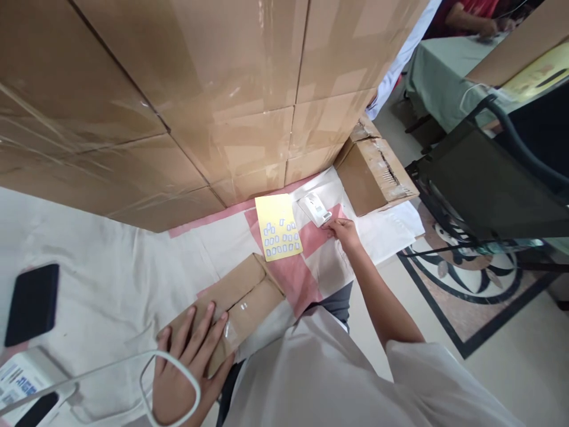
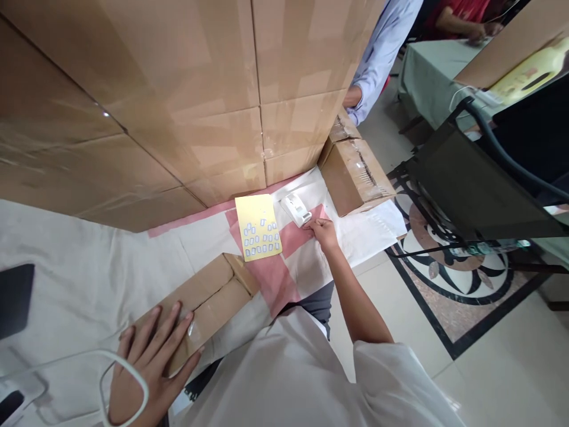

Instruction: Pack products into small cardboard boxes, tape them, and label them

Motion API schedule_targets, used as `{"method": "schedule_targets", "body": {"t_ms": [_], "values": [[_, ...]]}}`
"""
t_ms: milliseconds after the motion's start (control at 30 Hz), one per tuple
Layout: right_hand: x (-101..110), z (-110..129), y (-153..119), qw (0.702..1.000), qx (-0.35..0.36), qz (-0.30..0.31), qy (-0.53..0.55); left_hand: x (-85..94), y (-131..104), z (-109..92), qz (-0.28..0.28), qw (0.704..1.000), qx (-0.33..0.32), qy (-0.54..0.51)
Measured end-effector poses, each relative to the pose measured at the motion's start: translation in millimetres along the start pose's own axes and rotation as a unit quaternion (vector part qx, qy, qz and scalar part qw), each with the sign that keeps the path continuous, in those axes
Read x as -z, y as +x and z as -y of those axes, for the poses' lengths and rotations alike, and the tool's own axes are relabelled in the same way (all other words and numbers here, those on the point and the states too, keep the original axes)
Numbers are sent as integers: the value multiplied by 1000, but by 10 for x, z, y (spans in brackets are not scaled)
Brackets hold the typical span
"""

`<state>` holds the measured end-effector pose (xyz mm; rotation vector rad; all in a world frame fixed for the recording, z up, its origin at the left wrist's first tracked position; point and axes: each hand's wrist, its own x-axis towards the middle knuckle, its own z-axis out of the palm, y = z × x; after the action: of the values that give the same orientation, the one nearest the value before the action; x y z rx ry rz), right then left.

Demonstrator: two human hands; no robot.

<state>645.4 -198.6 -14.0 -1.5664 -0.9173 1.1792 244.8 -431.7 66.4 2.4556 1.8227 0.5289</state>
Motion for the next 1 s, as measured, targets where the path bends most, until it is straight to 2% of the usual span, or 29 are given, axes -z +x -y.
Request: {"method": "schedule_targets", "body": {"t_ms": [100,200,333,400,467,533,600,733,900,933,1000], "values": [[-18,18,-154,998,54,3,-9,28,24,21,2,1000,-11,10],[-86,112,-423,994,107,17,1,148,121,-2,-1,999,-43,20],[-276,447,-923,981,186,63,10,339,442,-203,-76,995,-67,-5],[-396,666,-1196,953,280,114,-4,380,648,-371,-105,991,-67,-41],[-510,842,-1458,903,391,176,-28,379,817,-541,-106,990,-50,-80],[-605,928,-1688,848,478,226,-49,356,899,-671,-93,986,-46,-130],[-674,927,-1867,807,529,254,-63,329,883,-738,-99,977,-59,-179],[-750,845,-2041,775,552,297,-82,317,678,-705,-157,965,-83,-193],[-778,893,-2078,756,552,338,-98,387,500,-685,-161,974,-107,-118],[-767,917,-2080,760,543,343,-103,406,480,-708,-173,973,-109,-108],[-714,959,-2064,794,491,330,-138,452,434,-762,-204,969,-101,-94]]}}
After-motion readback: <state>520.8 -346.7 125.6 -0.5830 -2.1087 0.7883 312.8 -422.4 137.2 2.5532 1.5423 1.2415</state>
